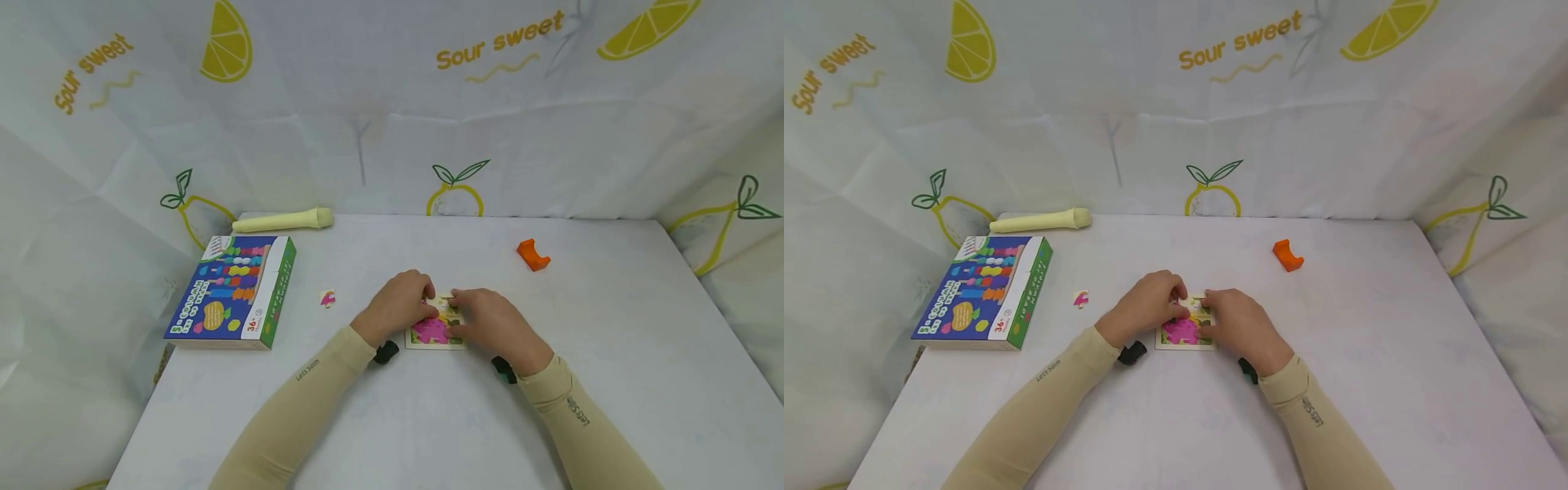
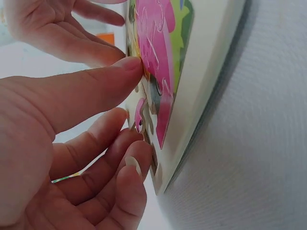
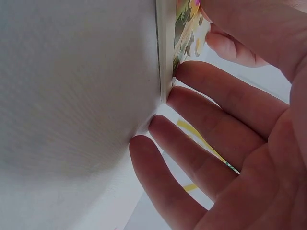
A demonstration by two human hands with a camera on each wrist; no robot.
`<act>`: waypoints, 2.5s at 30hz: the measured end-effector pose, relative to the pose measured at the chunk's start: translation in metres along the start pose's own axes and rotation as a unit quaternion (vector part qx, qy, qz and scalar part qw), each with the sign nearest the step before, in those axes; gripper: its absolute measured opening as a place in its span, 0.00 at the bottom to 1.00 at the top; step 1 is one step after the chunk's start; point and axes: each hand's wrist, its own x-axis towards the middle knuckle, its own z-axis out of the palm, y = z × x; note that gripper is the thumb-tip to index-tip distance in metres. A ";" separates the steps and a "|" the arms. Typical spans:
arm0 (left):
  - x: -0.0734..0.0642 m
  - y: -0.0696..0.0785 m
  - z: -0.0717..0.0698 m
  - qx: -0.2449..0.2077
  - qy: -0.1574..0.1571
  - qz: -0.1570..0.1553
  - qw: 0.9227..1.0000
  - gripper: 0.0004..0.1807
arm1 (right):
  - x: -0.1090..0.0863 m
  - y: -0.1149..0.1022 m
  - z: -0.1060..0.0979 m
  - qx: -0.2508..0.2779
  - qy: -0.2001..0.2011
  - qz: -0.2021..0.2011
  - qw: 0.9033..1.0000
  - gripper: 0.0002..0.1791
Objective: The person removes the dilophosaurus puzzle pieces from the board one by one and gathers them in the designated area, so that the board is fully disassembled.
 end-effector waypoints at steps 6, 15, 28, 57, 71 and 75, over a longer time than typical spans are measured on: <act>0.001 -0.005 0.000 -0.044 -0.010 -0.013 0.999 0.13 | 0.000 -0.001 0.000 0.000 0.000 0.001 1.000 0.33; 0.003 -0.007 0.000 -0.073 -0.009 -0.009 0.997 0.09 | 0.000 -0.002 -0.001 -0.004 -0.005 0.008 1.000 0.34; 0.006 -0.010 -0.002 -0.085 -0.021 -0.003 0.996 0.08 | 0.000 -0.004 0.000 -0.020 0.016 -0.005 1.000 0.31; 0.007 -0.018 -0.008 -0.128 -0.029 0.007 0.991 0.08 | 0.002 -0.015 0.009 -0.042 0.079 0.009 0.996 0.28; -0.028 -0.075 -0.055 -0.134 -0.010 -0.069 0.989 0.08 | 0.000 -0.012 0.002 -0.015 0.050 0.041 0.998 0.27; -0.039 -0.095 -0.070 -0.124 0.005 -0.102 0.987 0.08 | -0.001 -0.011 0.000 -0.001 0.050 0.048 0.998 0.28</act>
